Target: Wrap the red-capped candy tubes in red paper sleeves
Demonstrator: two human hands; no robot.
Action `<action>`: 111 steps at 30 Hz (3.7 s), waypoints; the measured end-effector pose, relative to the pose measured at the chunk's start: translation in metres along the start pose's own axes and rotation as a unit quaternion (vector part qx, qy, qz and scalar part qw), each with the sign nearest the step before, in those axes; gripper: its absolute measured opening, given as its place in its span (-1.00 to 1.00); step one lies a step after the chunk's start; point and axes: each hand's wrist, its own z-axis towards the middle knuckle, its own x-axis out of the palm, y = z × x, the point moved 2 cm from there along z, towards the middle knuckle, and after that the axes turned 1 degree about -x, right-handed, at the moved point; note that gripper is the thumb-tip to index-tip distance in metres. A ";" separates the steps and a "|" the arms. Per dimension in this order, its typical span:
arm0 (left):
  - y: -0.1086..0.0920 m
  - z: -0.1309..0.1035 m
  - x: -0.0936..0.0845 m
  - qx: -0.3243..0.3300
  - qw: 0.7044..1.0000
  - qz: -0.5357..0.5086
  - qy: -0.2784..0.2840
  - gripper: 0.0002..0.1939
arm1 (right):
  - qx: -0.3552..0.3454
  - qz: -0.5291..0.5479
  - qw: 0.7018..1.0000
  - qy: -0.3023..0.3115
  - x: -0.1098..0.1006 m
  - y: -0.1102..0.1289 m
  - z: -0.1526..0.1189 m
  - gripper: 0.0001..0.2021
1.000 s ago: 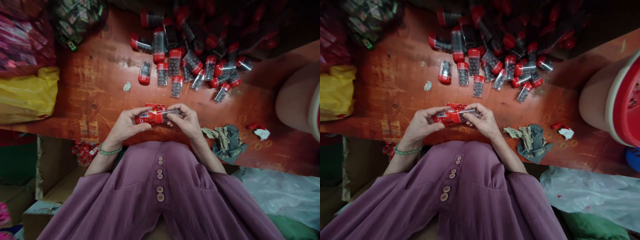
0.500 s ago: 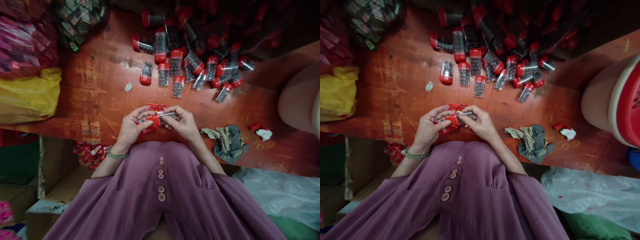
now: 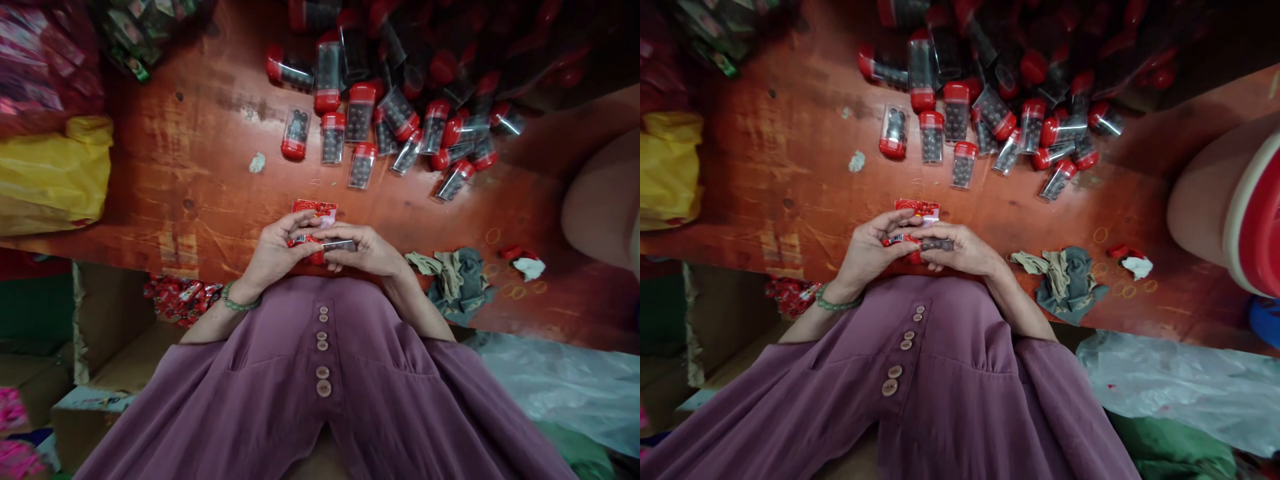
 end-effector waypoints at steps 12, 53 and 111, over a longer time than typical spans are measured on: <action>-0.005 -0.010 0.000 -0.060 0.983 -0.173 -0.032 -0.62 | -0.082 0.024 0.990 -0.116 0.002 0.004 0.008 -0.70; -0.033 0.032 0.011 0.056 0.975 -0.183 -0.115 -0.71 | -0.198 -0.142 0.942 -0.231 0.018 0.003 0.031 -0.76; -0.038 0.002 0.016 0.092 0.977 -0.185 -0.055 -0.55 | -0.242 -0.156 0.942 -0.172 0.041 0.011 0.012 -0.78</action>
